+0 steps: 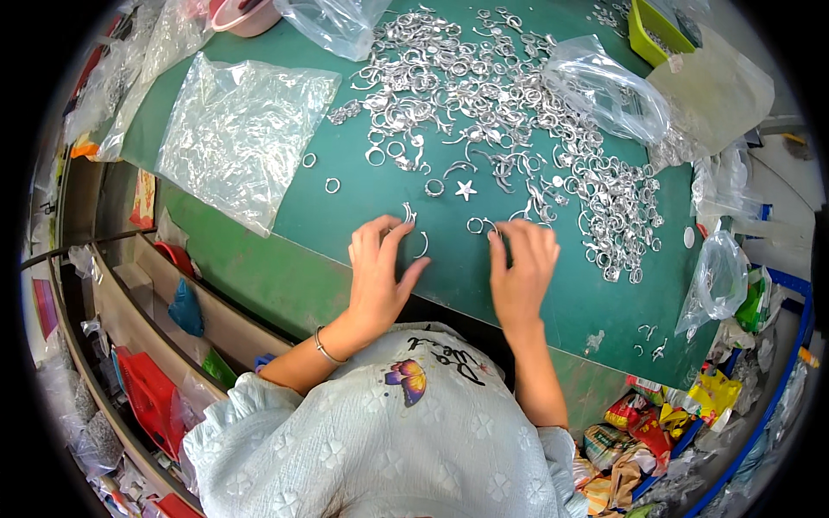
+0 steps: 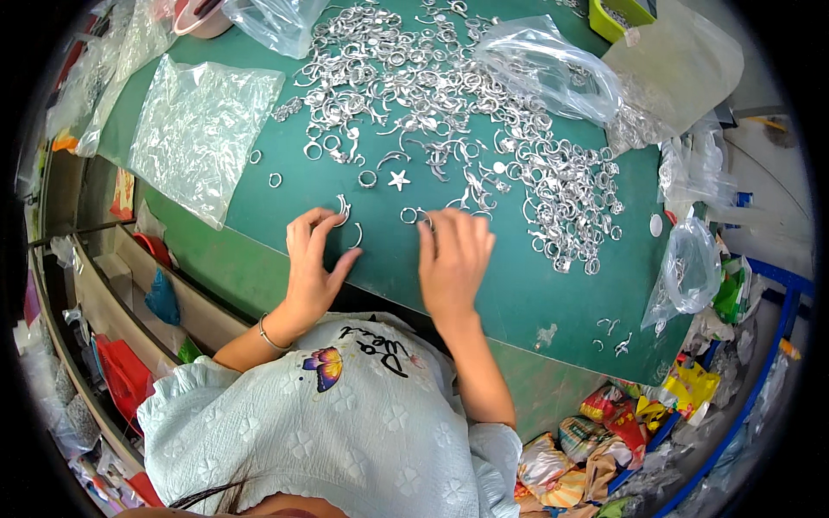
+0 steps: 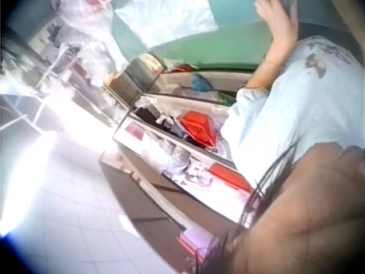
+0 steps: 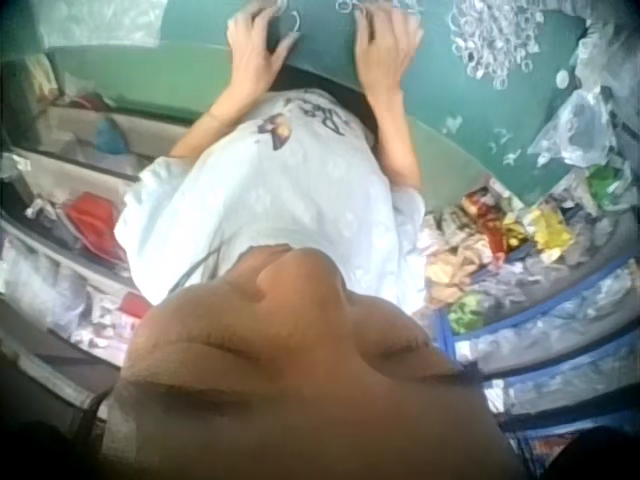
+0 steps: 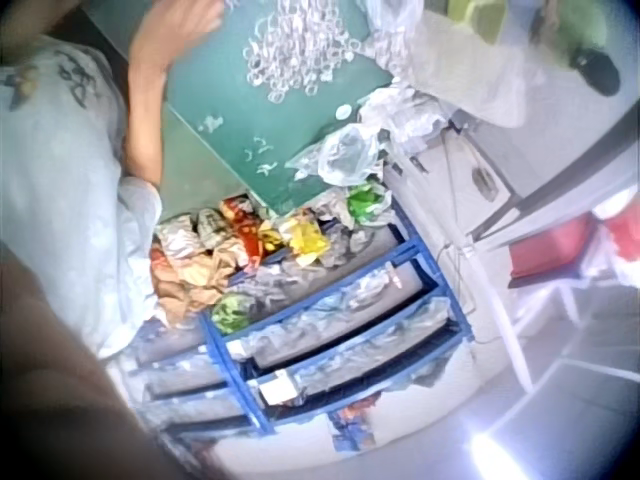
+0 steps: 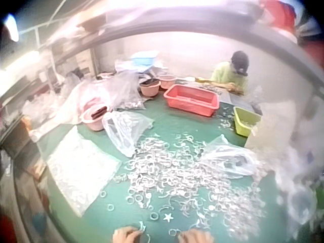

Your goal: The person assembles small silver jewelry components by hand on a green workbench. They pick up individual rings and decorative pieces, link them together, and place the finished assemblies into a clear plastic bag.

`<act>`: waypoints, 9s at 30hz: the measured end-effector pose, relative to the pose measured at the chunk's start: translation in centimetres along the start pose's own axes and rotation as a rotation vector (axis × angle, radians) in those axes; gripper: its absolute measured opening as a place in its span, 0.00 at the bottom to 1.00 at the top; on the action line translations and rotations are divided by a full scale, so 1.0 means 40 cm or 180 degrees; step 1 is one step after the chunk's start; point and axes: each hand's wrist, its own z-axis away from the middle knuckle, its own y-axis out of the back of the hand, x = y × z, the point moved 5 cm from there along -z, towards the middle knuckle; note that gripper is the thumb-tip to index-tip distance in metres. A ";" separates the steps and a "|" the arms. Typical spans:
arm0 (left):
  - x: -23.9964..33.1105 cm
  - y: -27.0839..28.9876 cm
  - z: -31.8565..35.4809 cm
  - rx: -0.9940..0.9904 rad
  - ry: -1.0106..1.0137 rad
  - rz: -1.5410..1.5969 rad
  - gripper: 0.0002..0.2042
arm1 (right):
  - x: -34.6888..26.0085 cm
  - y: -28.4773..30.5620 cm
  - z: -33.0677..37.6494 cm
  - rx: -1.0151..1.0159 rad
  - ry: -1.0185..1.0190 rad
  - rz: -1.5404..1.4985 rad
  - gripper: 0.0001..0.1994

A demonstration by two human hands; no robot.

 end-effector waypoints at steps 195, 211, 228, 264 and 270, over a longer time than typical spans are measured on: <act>-0.024 -0.039 -0.037 0.0007 -0.0166 -0.0527 0.22 | 0.152 0.066 -0.059 0.0170 0.0021 0.0927 0.05; 0.074 -0.057 -0.026 -0.0403 -0.0384 0.0382 0.17 | 0.164 0.016 0.057 -0.0677 -0.2615 -0.4597 0.07; 0.148 -0.175 -0.044 -0.0948 -0.1329 0.0116 0.15 | 0.110 0.103 0.042 -0.0011 -0.0985 0.0331 0.09; 0.083 -0.092 -0.007 -0.0940 -0.0520 0.0412 0.17 | 0.064 0.065 0.109 -0.0532 -0.0248 0.0014 0.09; 0.080 -0.095 0.000 -0.0830 -0.0518 0.0337 0.16 | 0.171 0.175 0.180 0.0246 -0.0684 0.0590 0.08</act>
